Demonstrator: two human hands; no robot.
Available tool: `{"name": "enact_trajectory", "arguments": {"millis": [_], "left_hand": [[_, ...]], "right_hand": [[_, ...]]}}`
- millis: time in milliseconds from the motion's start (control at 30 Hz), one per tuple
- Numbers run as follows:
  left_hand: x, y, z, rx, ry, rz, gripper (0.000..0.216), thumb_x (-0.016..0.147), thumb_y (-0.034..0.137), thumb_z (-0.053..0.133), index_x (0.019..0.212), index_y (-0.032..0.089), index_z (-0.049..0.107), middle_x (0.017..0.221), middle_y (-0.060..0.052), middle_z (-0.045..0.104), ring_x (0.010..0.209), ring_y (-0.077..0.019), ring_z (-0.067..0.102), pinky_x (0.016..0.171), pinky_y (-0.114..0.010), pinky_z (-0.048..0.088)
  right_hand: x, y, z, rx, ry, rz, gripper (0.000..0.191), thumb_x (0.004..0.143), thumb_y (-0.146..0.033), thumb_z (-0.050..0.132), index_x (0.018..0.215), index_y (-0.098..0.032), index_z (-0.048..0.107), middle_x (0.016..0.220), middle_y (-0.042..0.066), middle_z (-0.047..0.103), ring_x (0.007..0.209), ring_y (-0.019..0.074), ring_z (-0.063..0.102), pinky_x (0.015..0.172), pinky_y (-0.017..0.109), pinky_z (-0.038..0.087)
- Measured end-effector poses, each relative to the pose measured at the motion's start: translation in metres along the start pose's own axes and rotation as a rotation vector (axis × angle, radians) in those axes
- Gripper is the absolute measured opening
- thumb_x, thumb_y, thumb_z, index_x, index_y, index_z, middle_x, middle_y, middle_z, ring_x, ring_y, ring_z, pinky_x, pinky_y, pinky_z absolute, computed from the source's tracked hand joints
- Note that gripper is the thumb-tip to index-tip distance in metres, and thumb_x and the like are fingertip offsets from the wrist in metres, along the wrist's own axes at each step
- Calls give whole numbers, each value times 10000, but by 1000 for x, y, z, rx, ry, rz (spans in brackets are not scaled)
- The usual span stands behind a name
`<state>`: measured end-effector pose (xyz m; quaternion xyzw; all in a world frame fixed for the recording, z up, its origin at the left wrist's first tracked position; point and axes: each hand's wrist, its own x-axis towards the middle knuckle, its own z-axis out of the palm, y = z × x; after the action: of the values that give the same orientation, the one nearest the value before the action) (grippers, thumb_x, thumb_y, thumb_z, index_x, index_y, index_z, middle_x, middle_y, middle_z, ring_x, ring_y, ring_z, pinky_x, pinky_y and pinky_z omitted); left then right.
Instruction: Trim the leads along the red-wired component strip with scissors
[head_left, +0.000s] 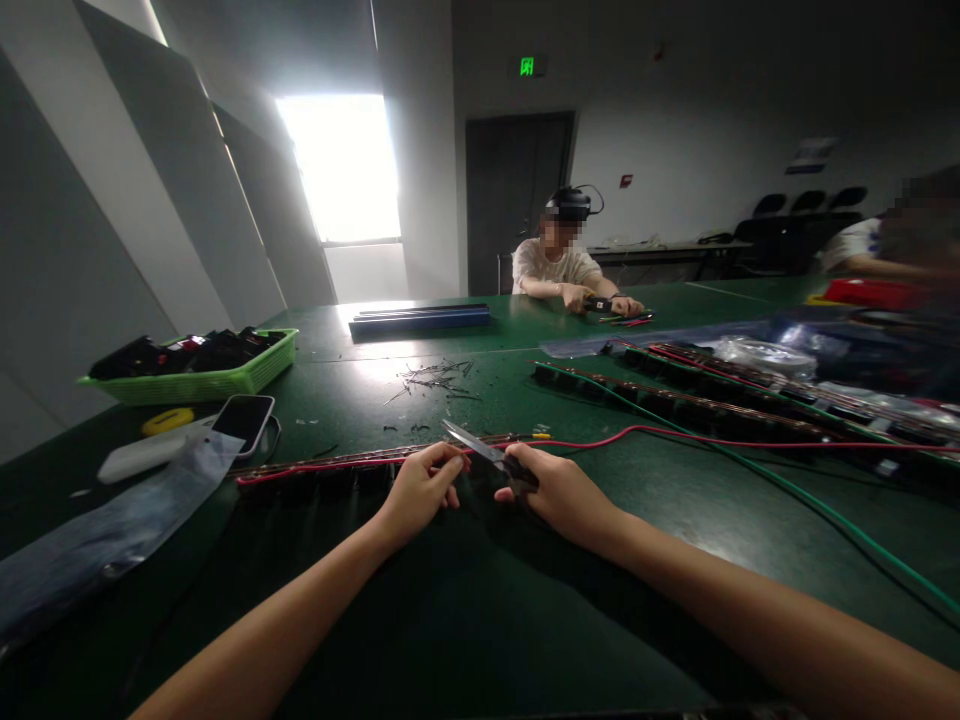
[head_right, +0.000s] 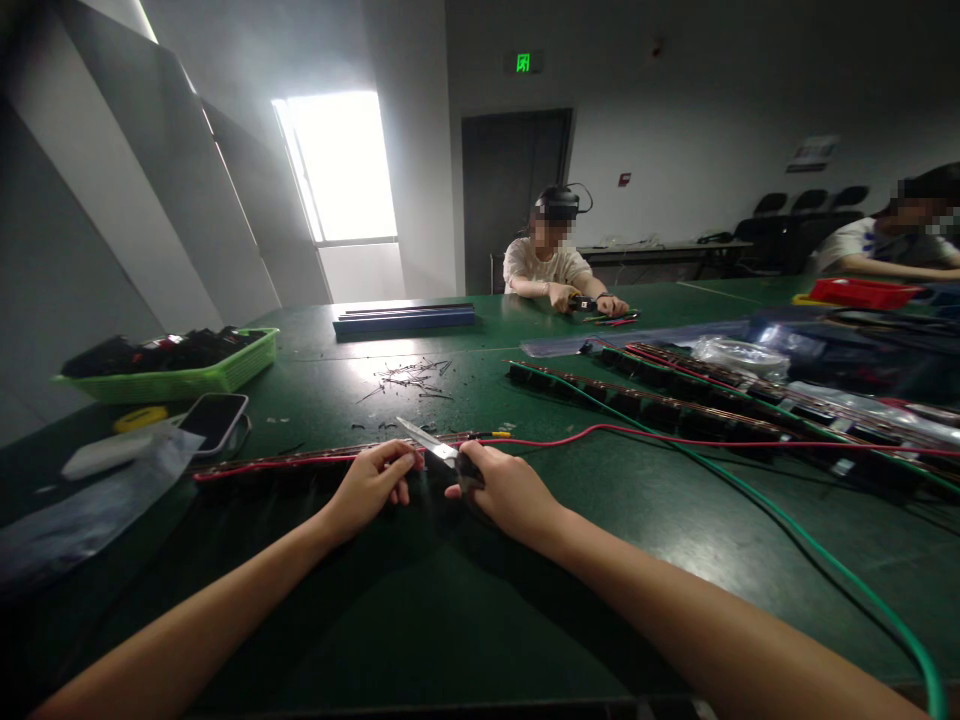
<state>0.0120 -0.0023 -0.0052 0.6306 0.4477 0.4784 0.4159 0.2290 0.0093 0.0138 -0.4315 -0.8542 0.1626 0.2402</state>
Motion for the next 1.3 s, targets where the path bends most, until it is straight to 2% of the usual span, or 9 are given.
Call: {"name": "enact_trajectory", "arguments": {"millis": [233, 700, 800, 933, 1300], "left_hand": [[0, 1, 0, 6, -9, -3, 245, 839, 383, 536, 831, 147, 602, 811, -20, 658, 441, -60, 566, 386, -165, 384], [0, 1, 0, 12, 8, -15, 204, 838, 321, 524, 853, 136, 609, 827, -29, 668, 447, -58, 571, 404, -168, 410], [0, 1, 1, 16, 27, -37, 193, 831, 295, 522, 841, 128, 619, 709, -10, 652, 432, -66, 559, 409, -171, 414], [0, 2, 2, 14, 27, -55, 175, 816, 234, 507, 870, 128, 635, 500, 44, 554, 408, -84, 543, 417, -170, 412], [0, 1, 2, 14, 24, -39, 193, 833, 305, 535, 848, 135, 625, 567, 18, 595, 425, -89, 563, 405, -174, 411]], "right_hand": [[1, 1, -1, 5, 3, 9, 376, 784, -475, 671, 1023, -206, 565, 953, 69, 669, 800, 207, 621, 668, 265, 417], [-3, -3, 2, -66, 15, 14, 390, 788, -498, 655, 1033, -217, 543, 987, 60, 642, 799, 194, 608, 670, 265, 410], [-6, -9, 2, -100, 18, 43, 463, 775, -526, 655, 1089, -212, 525, 1040, 73, 626, 802, 199, 610, 670, 272, 406], [-8, -15, 2, -154, 3, 41, 530, 762, -558, 652, 1130, -203, 511, 1087, 91, 608, 843, 222, 614, 684, 284, 401], [-7, -12, 0, -157, -4, 62, 468, 771, -500, 665, 1116, -217, 522, 1083, 77, 628, 849, 216, 622, 697, 271, 406]]}}
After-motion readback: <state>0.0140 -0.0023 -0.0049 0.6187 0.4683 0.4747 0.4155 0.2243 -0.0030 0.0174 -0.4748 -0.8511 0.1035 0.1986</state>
